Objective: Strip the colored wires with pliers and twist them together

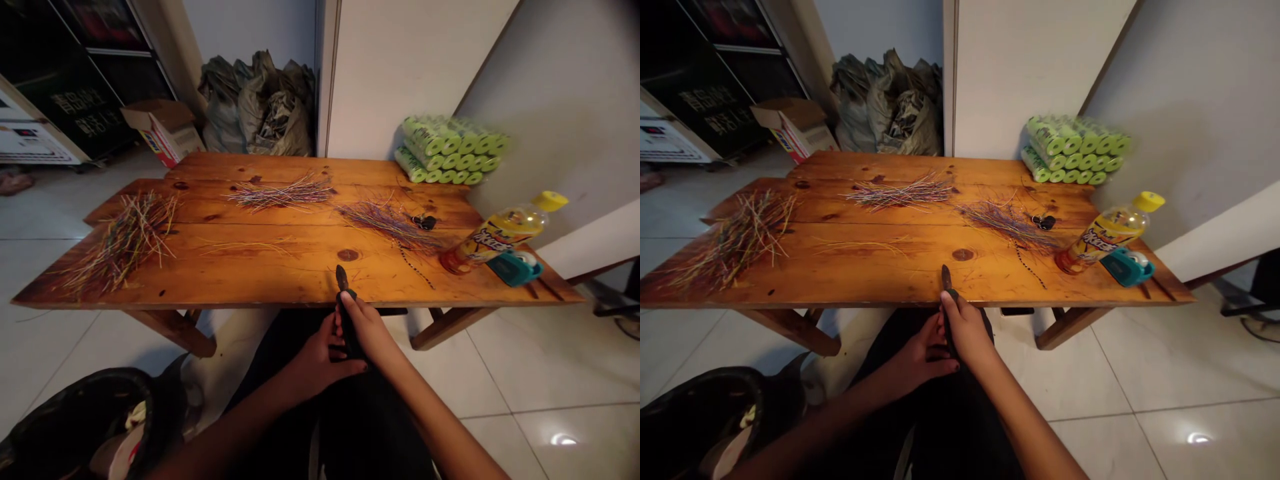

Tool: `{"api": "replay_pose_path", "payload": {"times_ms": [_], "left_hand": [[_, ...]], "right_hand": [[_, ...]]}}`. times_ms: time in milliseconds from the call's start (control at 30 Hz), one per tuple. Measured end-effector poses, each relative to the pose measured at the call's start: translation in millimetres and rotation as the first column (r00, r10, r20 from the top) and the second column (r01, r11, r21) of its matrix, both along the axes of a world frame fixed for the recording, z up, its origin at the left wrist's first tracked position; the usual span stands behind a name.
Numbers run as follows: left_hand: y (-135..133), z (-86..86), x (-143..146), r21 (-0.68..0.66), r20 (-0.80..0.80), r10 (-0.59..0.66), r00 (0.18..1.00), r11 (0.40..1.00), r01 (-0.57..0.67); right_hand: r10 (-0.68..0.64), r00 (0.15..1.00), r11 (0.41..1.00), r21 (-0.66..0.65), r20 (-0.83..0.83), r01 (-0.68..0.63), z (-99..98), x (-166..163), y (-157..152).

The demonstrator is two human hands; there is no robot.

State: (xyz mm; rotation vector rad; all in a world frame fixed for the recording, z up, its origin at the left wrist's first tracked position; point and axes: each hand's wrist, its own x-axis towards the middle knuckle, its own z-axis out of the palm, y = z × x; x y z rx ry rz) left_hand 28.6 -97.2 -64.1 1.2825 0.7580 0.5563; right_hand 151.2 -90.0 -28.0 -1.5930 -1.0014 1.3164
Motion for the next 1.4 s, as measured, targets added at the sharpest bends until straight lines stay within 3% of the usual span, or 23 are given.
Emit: {"api": "replay_pose_path", "payload": {"times_ms": [67, 133, 400, 767, 867, 933, 1033, 1100, 1133, 1300, 1400], "left_hand": [[2, -6.4, 13, -0.109, 0.156, 0.038, 0.987, 0.994, -0.021], [6, -9.8, 22, -0.146, 0.211, 0.086, 0.974, 0.988, -0.055], [11, -14.0, 22, -0.191, 0.157, 0.088, 0.984, 0.98, -0.057], [21, -11.6, 18, -0.066, 0.076, 0.001, 0.997, 0.998, 0.004], [22, -3.1, 5, 0.136, -0.112, 0.034, 0.993, 0.99, -0.018], [27, 3.0, -5, 0.396, -0.254, 0.169, 0.952, 0.916, -0.057], [44, 9.8, -14, 0.76, -0.311, 0.466, 0.828, 0.645, -0.078], [60, 12.7, -13, 0.881, -0.303, 0.575, 0.76, 0.474, -0.008], [67, 13.9, -11, 0.907, -0.314, 0.596, 0.739, 0.418, 0.048], [95, 16.0, -2, 0.91, -0.415, 0.601, 0.683, 0.264, 0.32], [102, 14.2, -8, 0.9, -0.428, 0.614, 0.663, 0.223, 0.374]], "right_hand": [[-0.007, 0.999, 0.999, -0.033, -0.048, 0.005, -3.9, 1, 5], [-0.031, 0.996, 0.998, -0.05, -0.086, 0.027, -8.7, 2, 8], [-0.035, 0.999, 0.999, 0.041, 0.019, 0.034, -23.7, 7, 11], [-0.096, 0.975, 0.989, -0.127, -0.202, 0.071, -17.5, 14, 21], [-0.126, 0.946, 0.986, -0.143, -0.299, 0.086, -14.5, 19, 20], [-0.125, 0.93, 0.987, -0.138, -0.345, 0.081, -11.3, 23, 18], [-0.134, 0.919, 0.985, -0.148, -0.37, 0.084, -5.9, 30, 15], [-0.139, 0.914, 0.984, -0.157, -0.382, 0.084, -4.0, 31, 14], [-0.142, 0.91, 0.983, -0.161, -0.39, 0.085, -3.9, 31, 14], [-0.125, 0.896, 0.986, -0.154, -0.425, 0.065, -5.8, 28, 12], [-0.134, 0.9, 0.985, -0.155, -0.414, 0.075, -3.0, 32, 9]]}}
